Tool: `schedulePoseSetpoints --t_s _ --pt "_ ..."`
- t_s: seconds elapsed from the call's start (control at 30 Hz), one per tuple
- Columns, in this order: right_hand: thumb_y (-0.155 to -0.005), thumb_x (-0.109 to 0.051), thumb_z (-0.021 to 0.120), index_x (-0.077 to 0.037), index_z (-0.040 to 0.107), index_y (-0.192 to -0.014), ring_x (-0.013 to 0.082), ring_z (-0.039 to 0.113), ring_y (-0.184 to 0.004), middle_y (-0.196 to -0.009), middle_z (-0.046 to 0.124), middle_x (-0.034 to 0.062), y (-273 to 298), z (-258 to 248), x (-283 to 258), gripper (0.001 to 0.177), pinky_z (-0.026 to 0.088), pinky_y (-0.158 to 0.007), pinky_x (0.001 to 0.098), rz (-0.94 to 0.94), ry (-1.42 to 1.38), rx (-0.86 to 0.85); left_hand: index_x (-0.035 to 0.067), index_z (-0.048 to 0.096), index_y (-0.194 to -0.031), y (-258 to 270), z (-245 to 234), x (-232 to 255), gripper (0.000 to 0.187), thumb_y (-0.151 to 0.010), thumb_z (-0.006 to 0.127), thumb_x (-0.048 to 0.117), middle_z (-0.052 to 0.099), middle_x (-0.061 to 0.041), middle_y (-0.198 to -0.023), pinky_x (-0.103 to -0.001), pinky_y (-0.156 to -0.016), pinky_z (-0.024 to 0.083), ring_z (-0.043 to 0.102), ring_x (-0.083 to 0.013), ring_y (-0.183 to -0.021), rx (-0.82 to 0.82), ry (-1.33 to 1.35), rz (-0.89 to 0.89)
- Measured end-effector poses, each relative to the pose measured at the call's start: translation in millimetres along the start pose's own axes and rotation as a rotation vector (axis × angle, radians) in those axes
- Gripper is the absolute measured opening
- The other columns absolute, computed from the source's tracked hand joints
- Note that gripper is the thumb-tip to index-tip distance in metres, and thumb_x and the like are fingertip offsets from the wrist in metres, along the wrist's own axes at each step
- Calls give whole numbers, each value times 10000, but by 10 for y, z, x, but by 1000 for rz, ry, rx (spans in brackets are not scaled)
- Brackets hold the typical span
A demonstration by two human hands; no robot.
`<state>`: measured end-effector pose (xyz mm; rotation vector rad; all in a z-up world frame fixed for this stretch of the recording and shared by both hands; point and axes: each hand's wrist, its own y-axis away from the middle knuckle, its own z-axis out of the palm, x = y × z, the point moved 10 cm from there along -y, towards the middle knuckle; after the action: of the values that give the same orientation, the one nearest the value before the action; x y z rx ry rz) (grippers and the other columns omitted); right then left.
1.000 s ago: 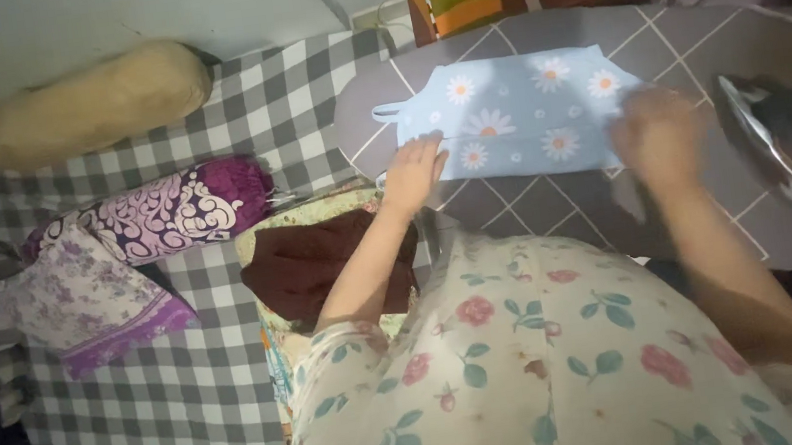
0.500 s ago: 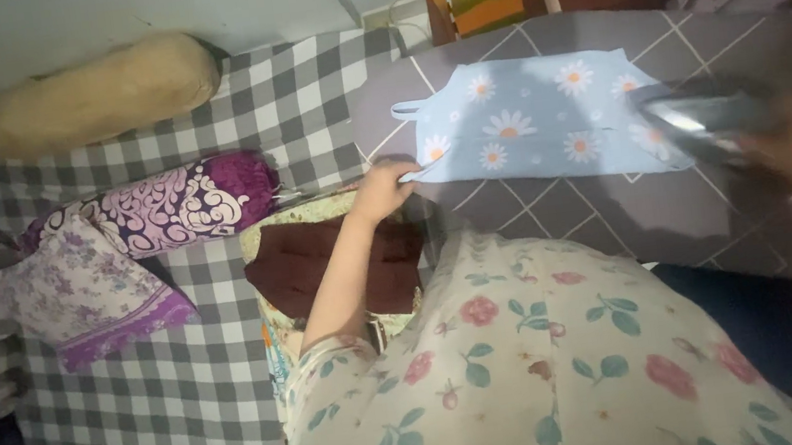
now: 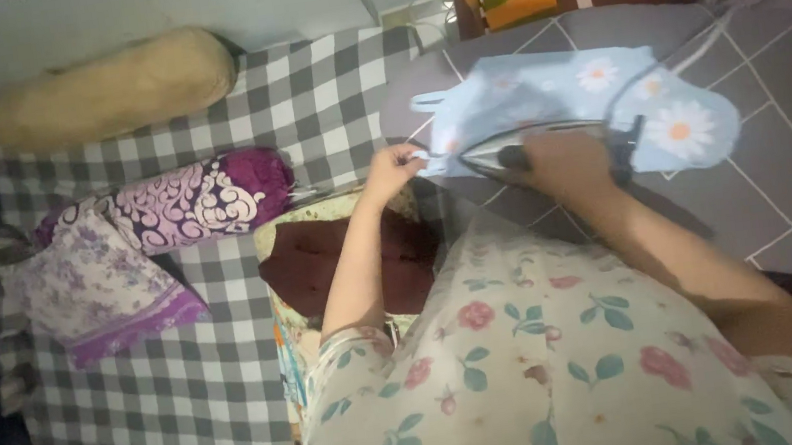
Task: Ironing and folding several small pieces of clothing on an ironing board.
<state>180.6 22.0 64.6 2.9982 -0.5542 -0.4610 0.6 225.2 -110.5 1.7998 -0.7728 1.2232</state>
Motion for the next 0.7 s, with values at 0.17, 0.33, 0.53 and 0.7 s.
schedulePoseSetpoints --t_s 0.17,0.33,0.53,0.7 --pt "-858 -533 716 -66 717 -973 370 732 -779 -869 741 184 -29 -6 5 481 578 -690 483 30 6 -44 47 804 -1012 45 -281 277 204 -834 738 120 796 -69 -877 -295 -728 554 709 -134 -761 106 -262 37" --pt "-888 -374 687 -113 766 -1004 289 770 -764 -867 780 138 535 271 1214 296 617 -716 448 183 212 -233 54 819 -1010 23 -477 182 227 -809 729 108 793 -79 -852 -304 -695 556 706 -148 -734 145 -275 -3" --pt "-953 -782 630 -1 810 -869 345 758 -729 -766 767 213 1591 27 3240 805 595 -656 456 682 318 -244 78 774 -1073 -125 -315 424 335 -764 841 189 774 -91 -946 -328 -712 617 724 -173 -797 -60 -2 -124" --pt "-958 -756 703 78 754 -828 423 719 -590 -735 718 294 2051 348 4513 846 553 -476 546 1124 254 -5 66 784 -1056 -648 -201 1175 195 -884 705 115 753 -140 -1071 -450 -943 530 682 -360 -1054 252 -583 345"
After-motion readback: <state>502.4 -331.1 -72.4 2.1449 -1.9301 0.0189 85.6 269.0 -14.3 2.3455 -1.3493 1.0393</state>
